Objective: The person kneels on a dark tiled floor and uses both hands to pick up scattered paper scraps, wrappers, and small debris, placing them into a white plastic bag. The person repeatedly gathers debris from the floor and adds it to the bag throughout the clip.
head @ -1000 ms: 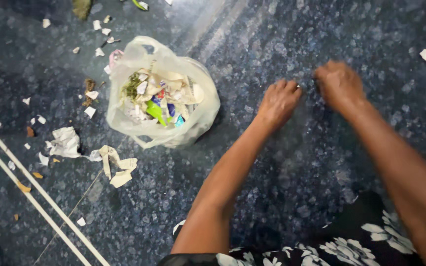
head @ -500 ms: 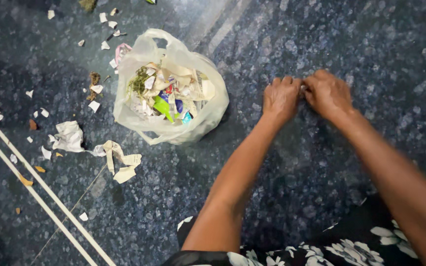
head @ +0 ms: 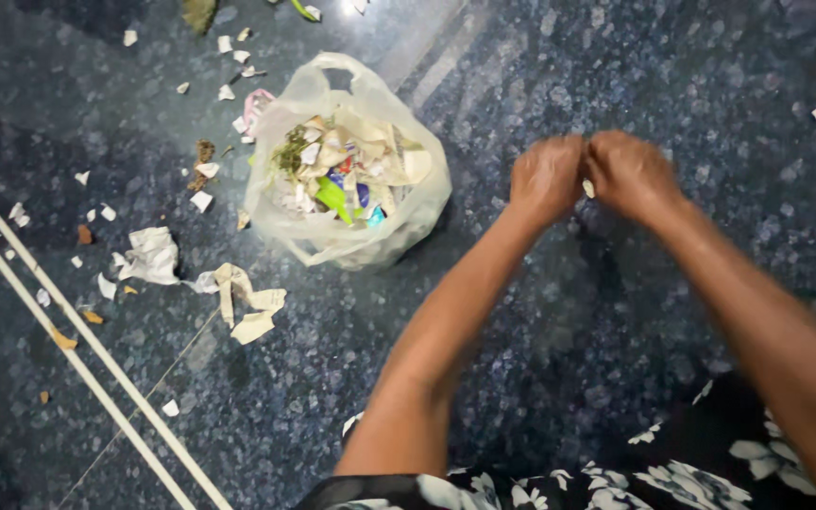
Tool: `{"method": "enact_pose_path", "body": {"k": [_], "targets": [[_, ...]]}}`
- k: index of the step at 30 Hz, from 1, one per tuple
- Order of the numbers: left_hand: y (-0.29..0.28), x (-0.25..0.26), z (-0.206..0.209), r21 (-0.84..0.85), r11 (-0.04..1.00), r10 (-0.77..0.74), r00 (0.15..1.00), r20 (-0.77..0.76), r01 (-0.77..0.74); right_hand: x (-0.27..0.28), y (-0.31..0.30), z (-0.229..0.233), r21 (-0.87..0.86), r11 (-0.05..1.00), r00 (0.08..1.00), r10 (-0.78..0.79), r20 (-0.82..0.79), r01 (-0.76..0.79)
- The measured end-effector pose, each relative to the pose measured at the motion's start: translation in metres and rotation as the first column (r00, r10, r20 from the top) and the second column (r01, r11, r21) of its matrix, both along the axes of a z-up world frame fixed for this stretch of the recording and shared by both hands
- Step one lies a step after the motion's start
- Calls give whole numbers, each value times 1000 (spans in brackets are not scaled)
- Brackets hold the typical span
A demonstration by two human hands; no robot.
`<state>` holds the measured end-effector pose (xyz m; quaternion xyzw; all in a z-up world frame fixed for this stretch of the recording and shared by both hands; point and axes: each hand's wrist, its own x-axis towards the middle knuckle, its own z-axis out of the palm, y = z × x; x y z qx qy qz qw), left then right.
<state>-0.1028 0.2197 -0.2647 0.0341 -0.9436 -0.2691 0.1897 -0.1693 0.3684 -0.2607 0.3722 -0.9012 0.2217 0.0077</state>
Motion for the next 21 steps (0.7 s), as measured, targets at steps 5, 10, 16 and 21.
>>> {"method": "enact_pose_path", "body": {"k": [5, 10, 16, 21], "targets": [[-36, -2, 113, -19, 1000, 4, 991, -136, -7, 0, -30, 107, -92, 990, 982, 95, -161, -111], [-109, 42, 219, -158, 987, 27, 999, -39, -33, 47, -93, 197, -220, 929, 935, 236, -264, -297], [-201, 111, 254, -341, 936, 144, 980, 138, -89, 122, -185, 222, -219, 934, 953, 247, -179, -283], [-233, 135, 216, -317, 930, 250, 951, 182, -184, 146, -218, 211, -241, 922, 914, 209, -347, -302]]}}
